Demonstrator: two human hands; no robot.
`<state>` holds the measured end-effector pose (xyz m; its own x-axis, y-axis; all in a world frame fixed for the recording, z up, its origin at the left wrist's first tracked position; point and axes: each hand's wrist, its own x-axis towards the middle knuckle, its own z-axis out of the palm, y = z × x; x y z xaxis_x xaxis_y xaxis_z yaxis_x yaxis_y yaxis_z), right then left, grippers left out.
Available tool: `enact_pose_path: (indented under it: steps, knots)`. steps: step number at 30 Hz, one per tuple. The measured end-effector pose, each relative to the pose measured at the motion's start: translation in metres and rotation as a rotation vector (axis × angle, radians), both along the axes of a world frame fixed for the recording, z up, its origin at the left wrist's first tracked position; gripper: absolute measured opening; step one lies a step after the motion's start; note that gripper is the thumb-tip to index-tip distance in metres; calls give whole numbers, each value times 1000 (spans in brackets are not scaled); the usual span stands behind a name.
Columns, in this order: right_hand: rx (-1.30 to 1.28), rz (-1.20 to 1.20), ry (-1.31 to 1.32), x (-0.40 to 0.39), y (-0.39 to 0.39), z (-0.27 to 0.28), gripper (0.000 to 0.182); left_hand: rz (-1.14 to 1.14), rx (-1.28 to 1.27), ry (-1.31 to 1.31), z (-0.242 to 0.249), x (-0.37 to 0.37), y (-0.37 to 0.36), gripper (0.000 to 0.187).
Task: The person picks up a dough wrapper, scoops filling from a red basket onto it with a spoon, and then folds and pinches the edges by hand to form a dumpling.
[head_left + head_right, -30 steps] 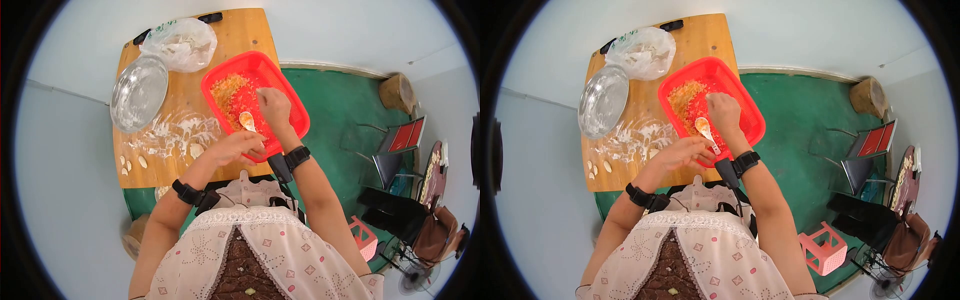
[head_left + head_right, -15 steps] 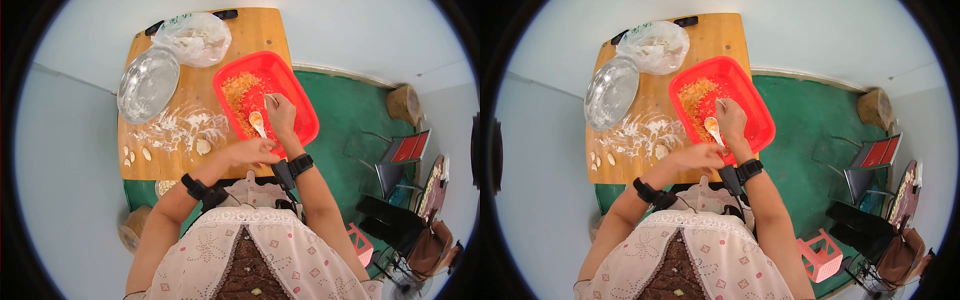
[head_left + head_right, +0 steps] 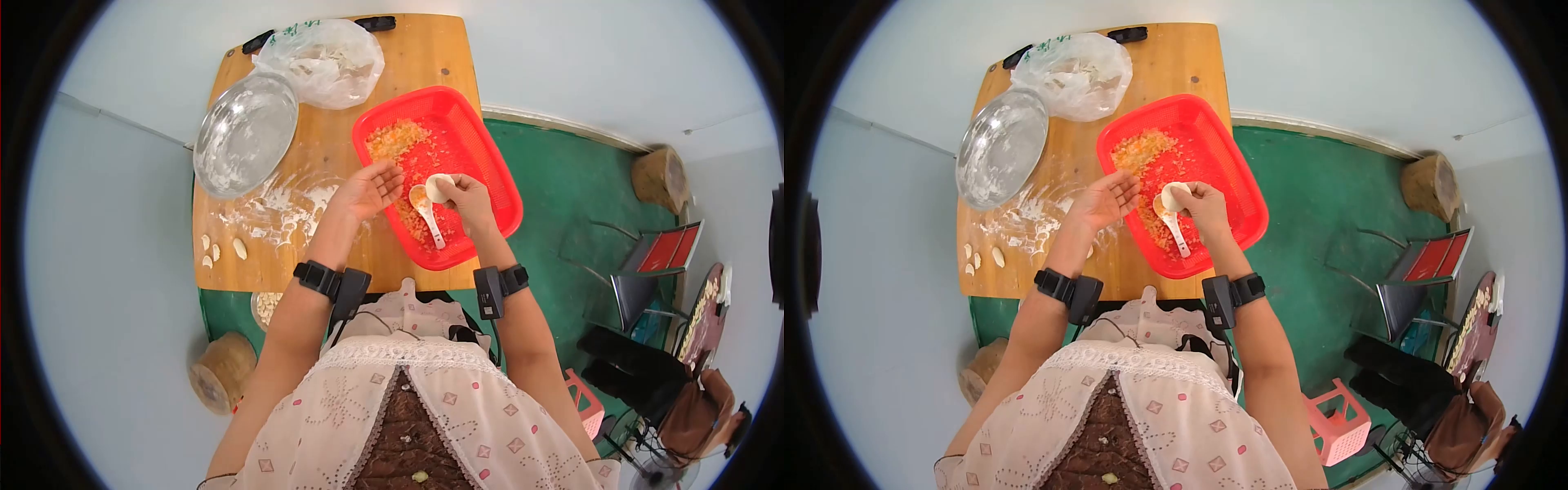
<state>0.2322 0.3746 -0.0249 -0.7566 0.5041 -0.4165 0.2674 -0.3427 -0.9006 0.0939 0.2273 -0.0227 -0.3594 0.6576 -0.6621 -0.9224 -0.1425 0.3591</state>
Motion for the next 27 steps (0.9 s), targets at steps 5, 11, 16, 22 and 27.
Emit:
enact_pose_path:
  steps: [5,11,16,22,27]
  knots:
    - [-223,42,-7,-3,-9,-6,13,-197,22,-55,-2,8,3,24]
    - [-287,151,-16,-3,-30,5,15,-364,-26,8,-1,23,2,27]
    - [-210,147,-55,2,-27,2,13,-472,-127,132,-5,22,-8,30]
    - [-139,142,-8,9,-24,-3,12,-393,-200,224,0,18,-13,31]
    - [206,68,-163,25,12,-32,14,-71,-58,82,-2,-3,-32,34]
